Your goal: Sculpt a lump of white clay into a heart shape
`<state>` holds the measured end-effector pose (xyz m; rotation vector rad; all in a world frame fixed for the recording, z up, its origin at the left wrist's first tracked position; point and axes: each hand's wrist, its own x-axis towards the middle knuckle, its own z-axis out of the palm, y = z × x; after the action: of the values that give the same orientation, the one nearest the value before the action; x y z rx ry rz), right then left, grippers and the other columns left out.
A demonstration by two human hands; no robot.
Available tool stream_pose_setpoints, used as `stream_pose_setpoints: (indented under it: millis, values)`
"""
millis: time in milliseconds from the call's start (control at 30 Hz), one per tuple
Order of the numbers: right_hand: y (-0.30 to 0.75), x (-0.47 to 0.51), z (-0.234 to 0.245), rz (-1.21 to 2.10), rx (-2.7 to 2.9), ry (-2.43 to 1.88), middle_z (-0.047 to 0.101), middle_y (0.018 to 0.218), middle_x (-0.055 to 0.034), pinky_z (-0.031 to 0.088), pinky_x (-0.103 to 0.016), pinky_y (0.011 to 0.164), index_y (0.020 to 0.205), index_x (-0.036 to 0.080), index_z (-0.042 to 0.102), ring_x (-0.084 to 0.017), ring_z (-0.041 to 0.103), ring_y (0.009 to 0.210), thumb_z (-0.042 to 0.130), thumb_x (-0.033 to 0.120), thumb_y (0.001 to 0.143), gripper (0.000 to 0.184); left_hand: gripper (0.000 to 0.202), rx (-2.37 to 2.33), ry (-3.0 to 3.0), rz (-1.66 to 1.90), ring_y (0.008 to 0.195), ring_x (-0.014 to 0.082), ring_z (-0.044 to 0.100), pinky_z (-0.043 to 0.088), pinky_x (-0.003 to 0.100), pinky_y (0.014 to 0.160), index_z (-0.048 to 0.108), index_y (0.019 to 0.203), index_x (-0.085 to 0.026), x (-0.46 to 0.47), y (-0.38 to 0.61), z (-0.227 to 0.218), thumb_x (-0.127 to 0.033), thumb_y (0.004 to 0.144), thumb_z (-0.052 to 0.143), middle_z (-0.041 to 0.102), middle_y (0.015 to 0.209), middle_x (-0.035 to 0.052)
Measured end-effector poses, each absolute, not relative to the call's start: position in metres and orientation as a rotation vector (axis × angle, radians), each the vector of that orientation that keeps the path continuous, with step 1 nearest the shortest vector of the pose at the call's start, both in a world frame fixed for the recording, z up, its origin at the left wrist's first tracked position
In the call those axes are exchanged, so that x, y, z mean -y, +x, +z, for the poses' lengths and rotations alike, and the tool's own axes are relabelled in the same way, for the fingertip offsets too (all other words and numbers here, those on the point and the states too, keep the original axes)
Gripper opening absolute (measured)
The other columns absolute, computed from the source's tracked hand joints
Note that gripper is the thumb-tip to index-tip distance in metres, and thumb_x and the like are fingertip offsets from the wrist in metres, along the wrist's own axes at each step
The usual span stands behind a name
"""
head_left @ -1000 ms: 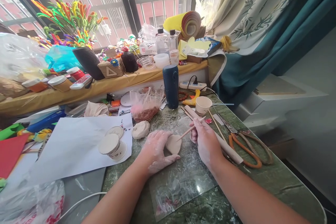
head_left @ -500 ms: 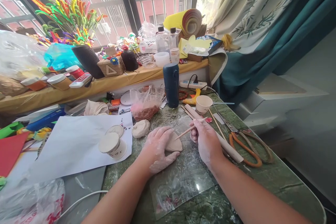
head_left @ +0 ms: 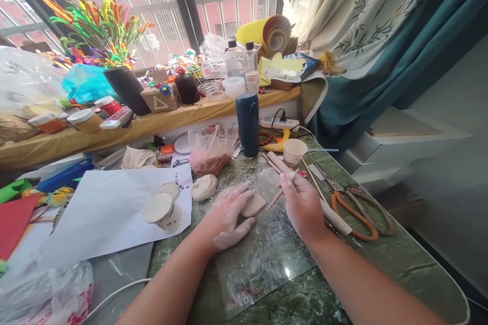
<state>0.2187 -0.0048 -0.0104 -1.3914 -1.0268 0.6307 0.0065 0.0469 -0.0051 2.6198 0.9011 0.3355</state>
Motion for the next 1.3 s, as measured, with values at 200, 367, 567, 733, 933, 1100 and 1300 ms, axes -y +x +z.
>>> stream_pose_setpoints:
  millis: [200,367,567,733,933,1100,1300]
  values:
    - [0.214,0.012,0.004,0.51,1.368,-1.334,0.052,0.068,0.0021,0.043,-0.03,0.068,0.069,0.024,0.048,-0.016,0.051,0.066,0.051,0.039,0.103,0.037,0.052,-0.87,2.602,0.406,0.131,0.0298,0.055,0.043,0.05,0.115,0.055,0.139,-0.024,-0.05,0.005,-0.001,-0.037,0.09,0.07,0.059,0.143,0.0105]
    - [0.219,0.006,-0.004,0.63,1.434,-1.331,0.064,0.08,-0.0026,0.048,-0.032,0.073,0.085,0.023,0.062,-0.02,0.06,0.075,0.048,0.042,0.104,0.03,0.067,-1.189,2.613,0.346,0.117,0.0364,0.057,0.048,0.056,0.102,0.058,0.136,-0.022,-0.034,0.02,0.003,-0.058,0.082,0.076,0.064,0.124,0.0124]
    - [0.223,0.0,-0.018,0.732,1.227,-1.345,0.069,0.083,-0.0042,0.051,-0.03,0.065,0.094,0.022,0.066,-0.019,0.063,0.069,0.048,0.053,0.103,0.037,0.074,-1.005,2.588,0.301,0.119,0.0335,0.059,0.045,0.051,0.106,0.056,0.14,-0.024,-0.043,0.007,0.006,-0.054,0.078,0.082,0.064,0.13,0.0109]
    - [0.216,0.003,-0.015,0.799,1.336,-1.297,0.07,0.089,-0.005,0.052,-0.03,0.07,0.097,0.023,0.068,-0.02,0.065,0.076,0.048,0.049,0.104,0.034,0.071,-0.799,2.561,0.388,0.127,0.0321,0.057,0.04,0.051,0.112,0.053,0.144,-0.027,-0.057,-0.002,-0.005,-0.051,0.083,0.08,0.063,0.14,0.0111]
    - [0.215,0.007,-0.01,0.759,1.477,-1.306,0.069,0.083,-0.0046,0.05,-0.032,0.072,0.089,0.023,0.068,-0.021,0.064,0.078,0.047,0.048,0.104,0.037,0.068,-0.814,2.545,0.415,0.118,0.0315,0.062,0.045,0.049,0.106,0.062,0.136,-0.027,-0.058,0.004,-0.01,-0.054,0.078,0.084,0.069,0.129,0.0097]
    - [0.218,0.006,-0.011,0.653,1.41,-1.351,0.072,0.09,-0.0069,0.051,-0.035,0.078,0.095,0.022,0.069,-0.023,0.066,0.083,0.046,0.046,0.105,0.035,0.069,-0.818,2.53,0.438,0.115,0.03,0.062,0.046,0.047,0.105,0.063,0.135,-0.025,-0.058,0.003,-0.008,-0.055,0.077,0.084,0.07,0.126,0.0094]
    - [0.212,0.007,-0.01,0.756,1.491,-1.336,0.069,0.082,-0.0044,0.049,-0.033,0.075,0.09,0.022,0.071,-0.022,0.064,0.08,0.045,0.048,0.104,0.039,0.068,-0.804,2.519,0.458,0.116,0.0305,0.063,0.045,0.047,0.107,0.064,0.136,-0.024,-0.056,0.004,-0.006,-0.051,0.077,0.085,0.07,0.127,0.0101]
